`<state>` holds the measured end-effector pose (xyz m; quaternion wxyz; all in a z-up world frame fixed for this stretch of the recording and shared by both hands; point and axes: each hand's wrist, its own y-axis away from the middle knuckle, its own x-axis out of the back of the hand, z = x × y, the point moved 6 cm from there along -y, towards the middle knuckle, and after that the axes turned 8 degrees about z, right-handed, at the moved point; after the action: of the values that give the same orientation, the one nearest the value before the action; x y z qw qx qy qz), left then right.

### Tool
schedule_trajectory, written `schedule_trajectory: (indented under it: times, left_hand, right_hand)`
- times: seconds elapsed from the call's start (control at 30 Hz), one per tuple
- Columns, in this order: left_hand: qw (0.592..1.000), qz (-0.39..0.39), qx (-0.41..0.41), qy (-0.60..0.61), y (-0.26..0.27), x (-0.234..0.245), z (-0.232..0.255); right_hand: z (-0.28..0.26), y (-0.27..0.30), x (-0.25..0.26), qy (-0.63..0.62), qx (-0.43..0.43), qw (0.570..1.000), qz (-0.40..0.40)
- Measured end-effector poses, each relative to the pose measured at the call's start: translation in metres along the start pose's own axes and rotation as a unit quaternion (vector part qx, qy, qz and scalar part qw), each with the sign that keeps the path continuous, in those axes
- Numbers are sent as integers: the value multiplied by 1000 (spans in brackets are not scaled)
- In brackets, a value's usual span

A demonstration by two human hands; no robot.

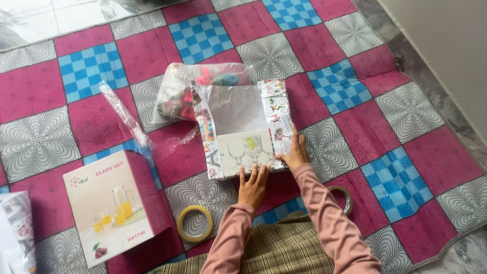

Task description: The person wraps a rectangular box with patterned wrapping paper. They fold the paper around the box, secure it with clear tape, and trim excess paper with scissors. The person sits on a patterned mat on the floor during the task.

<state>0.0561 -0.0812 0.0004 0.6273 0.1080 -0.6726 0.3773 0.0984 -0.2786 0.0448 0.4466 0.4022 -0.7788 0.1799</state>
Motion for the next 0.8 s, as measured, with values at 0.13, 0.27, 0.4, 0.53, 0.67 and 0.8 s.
schedule_trajectory:
  times: [0.13, 0.27, 0.4, 0.53, 0.67, 0.8]
  left_hand:
    - [994, -9, 48, 99, -5, -5, -18]
    - [938, 222, 238, 115, -9, 33, -145]
    - [824, 122, 345, 433, -20, -5, -239]
    - [730, 121, 305, 600, -18, -50, -241]
    - [706, 116, 280, 640, -4, -78, -236]
    - [720, 84, 253, 640, -11, -74, -243]
  right_hand:
    - [13, -16, -5, -28, 64, 997, 13]
    - [52, -54, -18, -145, 65, 987, 30]
    - [87, -94, -33, -455, 119, 882, -30]
    - [93, -110, -56, -472, 162, 863, -82]
    - [83, -106, -60, -447, 172, 873, -93]
    - [60, -103, -48, -390, 204, 894, -83]
